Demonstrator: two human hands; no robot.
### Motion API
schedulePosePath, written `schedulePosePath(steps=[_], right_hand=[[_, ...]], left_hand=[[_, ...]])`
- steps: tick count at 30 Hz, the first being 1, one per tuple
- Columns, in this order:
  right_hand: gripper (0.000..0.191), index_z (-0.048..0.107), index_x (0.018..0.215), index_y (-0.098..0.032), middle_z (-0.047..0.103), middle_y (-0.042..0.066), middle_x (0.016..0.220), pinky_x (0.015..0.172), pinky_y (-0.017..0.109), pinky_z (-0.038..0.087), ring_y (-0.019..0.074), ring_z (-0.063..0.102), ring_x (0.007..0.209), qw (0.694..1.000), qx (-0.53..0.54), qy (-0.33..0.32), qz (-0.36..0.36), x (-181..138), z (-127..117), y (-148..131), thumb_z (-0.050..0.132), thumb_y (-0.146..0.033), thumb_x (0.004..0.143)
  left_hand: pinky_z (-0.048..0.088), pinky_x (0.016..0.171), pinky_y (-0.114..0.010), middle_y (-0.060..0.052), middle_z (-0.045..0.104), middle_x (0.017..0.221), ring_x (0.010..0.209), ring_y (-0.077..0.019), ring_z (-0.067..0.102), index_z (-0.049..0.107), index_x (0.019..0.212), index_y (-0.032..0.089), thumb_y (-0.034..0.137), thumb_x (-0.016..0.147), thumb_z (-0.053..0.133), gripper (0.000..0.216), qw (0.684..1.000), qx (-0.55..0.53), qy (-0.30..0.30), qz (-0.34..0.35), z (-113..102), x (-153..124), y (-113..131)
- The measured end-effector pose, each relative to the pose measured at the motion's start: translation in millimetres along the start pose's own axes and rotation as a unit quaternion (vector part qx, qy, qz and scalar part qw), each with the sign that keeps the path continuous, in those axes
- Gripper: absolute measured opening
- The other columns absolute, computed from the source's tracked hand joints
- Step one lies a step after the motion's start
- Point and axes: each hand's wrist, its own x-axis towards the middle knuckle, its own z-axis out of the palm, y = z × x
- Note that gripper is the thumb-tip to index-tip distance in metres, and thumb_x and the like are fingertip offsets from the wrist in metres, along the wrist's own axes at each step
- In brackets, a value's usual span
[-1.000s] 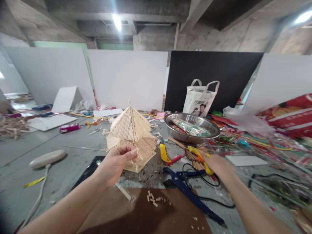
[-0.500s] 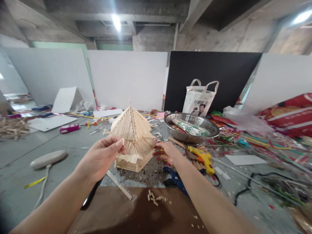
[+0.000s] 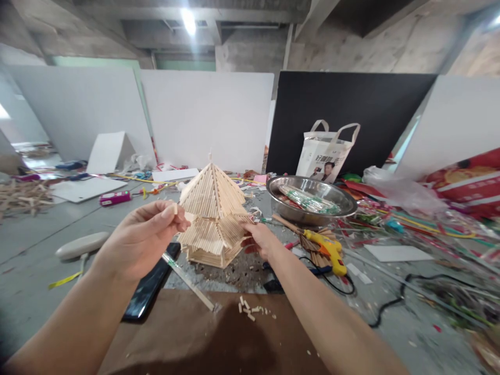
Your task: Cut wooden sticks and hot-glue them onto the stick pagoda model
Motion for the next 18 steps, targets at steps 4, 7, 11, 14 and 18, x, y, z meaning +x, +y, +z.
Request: schedulePosePath(steps=[4,7,11,14,18], right_hand=[[0.018,0.053,0.083,-0.019,0.055,0.000,0.071,0.043,0.023,0.037,0.0099,0.049,0.048,0.995,-0.059,0.057,-0.050,-27,-4,14,0.052,-0.030,0.069],[0.013,0.057,0.075,-0.019,0.056,0.001,0.073,0.060,0.025,0.039,0.0135,0.051,0.065,0.978,-0.149,0.086,-0.120,-62,-7,43,0.059,-0.023,0.063],[0.018,0.058,0.087,-0.021,0.057,0.005,0.091,0.068,0.028,0.038,0.0174,0.050,0.082,0.795,-0.521,-0.008,-0.310,-101,-1,79,0.043,-0.027,0.078],[0.019,0.057,0.080,-0.021,0.056,0.004,0.088,0.063,0.025,0.037,0.0159,0.050,0.080,0.711,-0.617,-0.019,-0.336,-108,5,88,0.040,-0.028,0.081],[0.022,0.054,0.074,-0.019,0.056,0.003,0.081,0.059,0.022,0.035,0.0126,0.050,0.074,0.642,-0.677,-0.011,-0.359,-106,-7,90,0.034,-0.021,0.083]], left_hand=[[0.039,0.063,-0.021,0.001,0.056,0.058,0.058,-0.0072,0.050,0.059,0.062,0.016,0.025,0.066,0.062,0.011,1.000,0.000,-0.003,0.011,0,-7,5],[0.039,0.060,-0.021,0.001,0.056,0.057,0.057,-0.0076,0.050,0.059,0.062,0.016,0.026,0.065,0.063,0.011,1.000,-0.005,-0.008,0.010,4,-12,6],[0.038,0.053,-0.019,0.002,0.055,0.056,0.052,-0.0066,0.049,0.059,0.060,0.015,0.025,0.061,0.066,0.012,1.000,-0.004,-0.006,-0.010,17,-13,3],[0.037,0.050,-0.018,0.002,0.054,0.054,0.050,-0.0054,0.047,0.058,0.061,0.015,0.024,0.060,0.066,0.012,0.999,0.007,-0.015,-0.035,32,-12,-4],[0.034,0.050,-0.018,0.003,0.052,0.053,0.049,-0.0047,0.044,0.056,0.061,0.014,0.027,0.063,0.063,0.015,0.992,0.056,-0.054,-0.097,42,-24,-23]])
